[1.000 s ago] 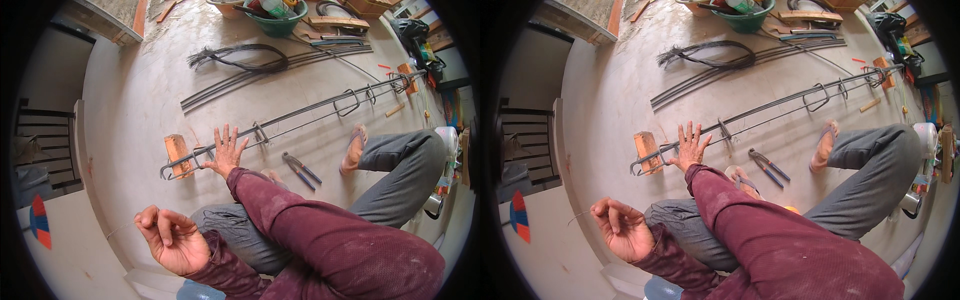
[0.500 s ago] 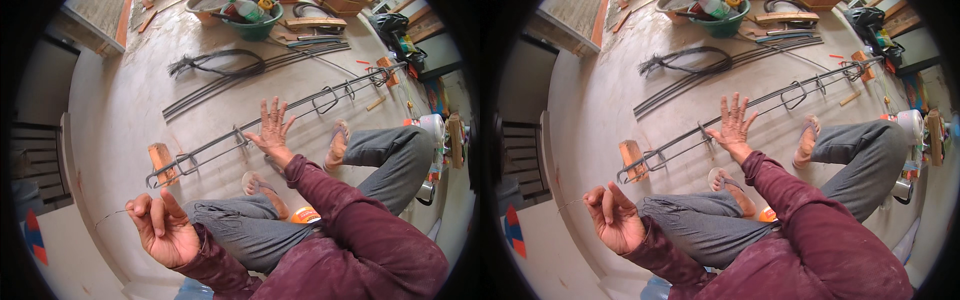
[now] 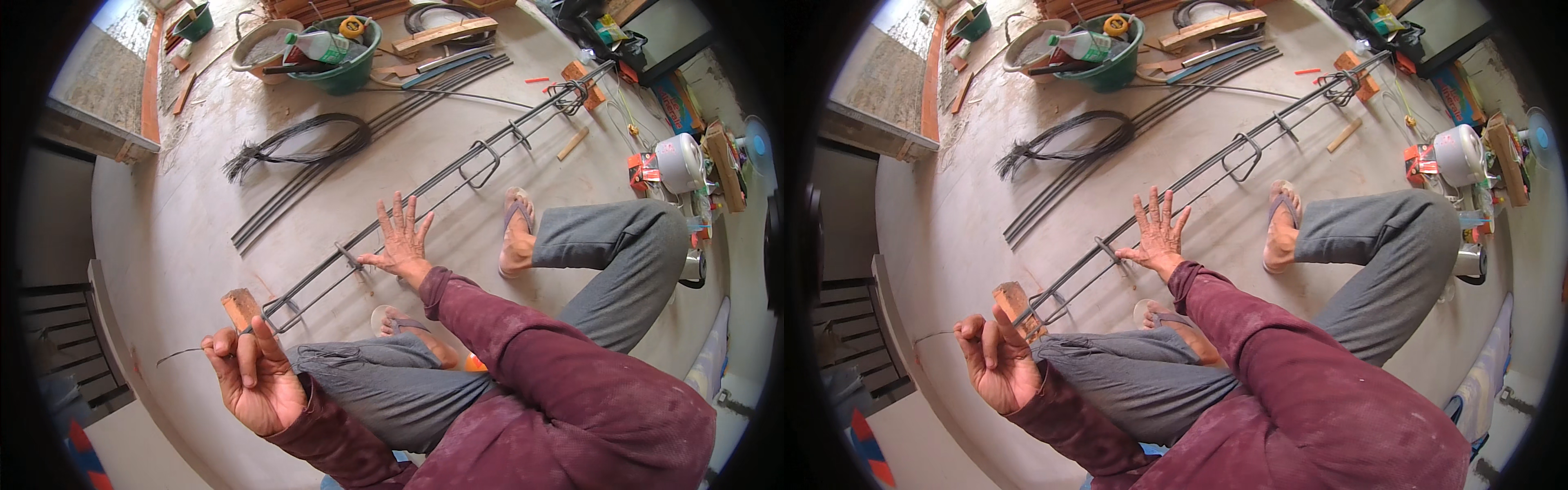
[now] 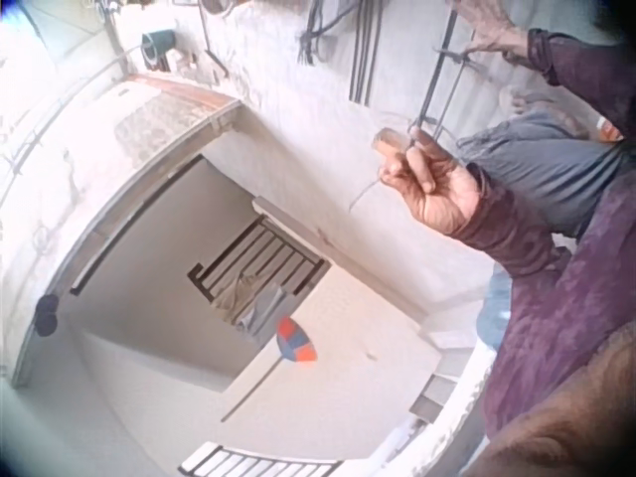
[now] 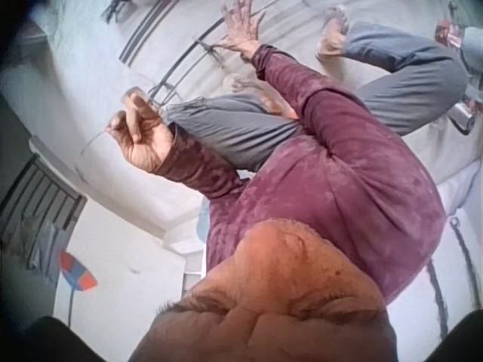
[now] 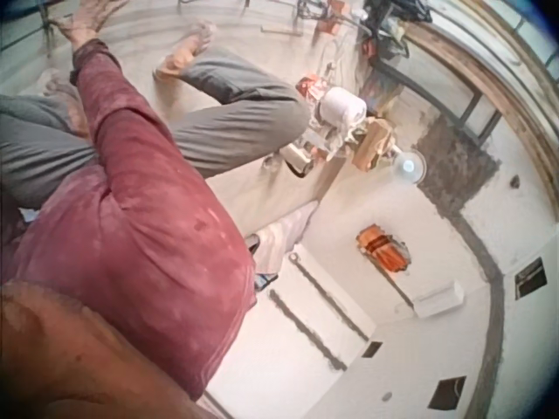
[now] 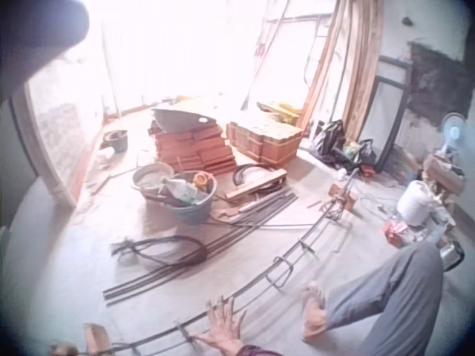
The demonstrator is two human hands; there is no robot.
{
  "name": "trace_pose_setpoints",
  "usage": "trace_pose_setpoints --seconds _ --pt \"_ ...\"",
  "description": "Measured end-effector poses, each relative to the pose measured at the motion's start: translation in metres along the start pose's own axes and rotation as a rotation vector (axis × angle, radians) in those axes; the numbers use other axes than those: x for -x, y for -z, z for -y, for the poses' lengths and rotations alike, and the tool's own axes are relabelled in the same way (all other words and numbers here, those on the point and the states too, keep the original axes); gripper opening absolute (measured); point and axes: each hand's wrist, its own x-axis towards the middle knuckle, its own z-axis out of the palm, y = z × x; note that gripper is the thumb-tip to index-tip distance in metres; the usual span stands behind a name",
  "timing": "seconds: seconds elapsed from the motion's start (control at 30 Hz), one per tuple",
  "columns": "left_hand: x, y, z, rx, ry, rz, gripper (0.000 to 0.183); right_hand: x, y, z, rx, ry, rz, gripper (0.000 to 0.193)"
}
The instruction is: The person sits on the floor and assembles a metal frame by tying thin wires around the intersections of metal rods. They use pliers to twist and secure the wires, occasionally adjusting the frame's position on the ground.
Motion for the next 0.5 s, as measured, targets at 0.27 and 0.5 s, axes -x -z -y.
trace_pose_setpoints --seconds 0.27,0.5 --pt "-0.009 -0.004 0.017 -0.169 -0.025 -0.072 0.01 -0.002 0.014 -0.015 -0.06 0.042 0.038 0.121" --pt "-0.049 0.016 0.134 -1.151 0.442 -0.152 0.023 -0.062 0.104 -0.211 -0.213 -0.33 -0.413 0.043"
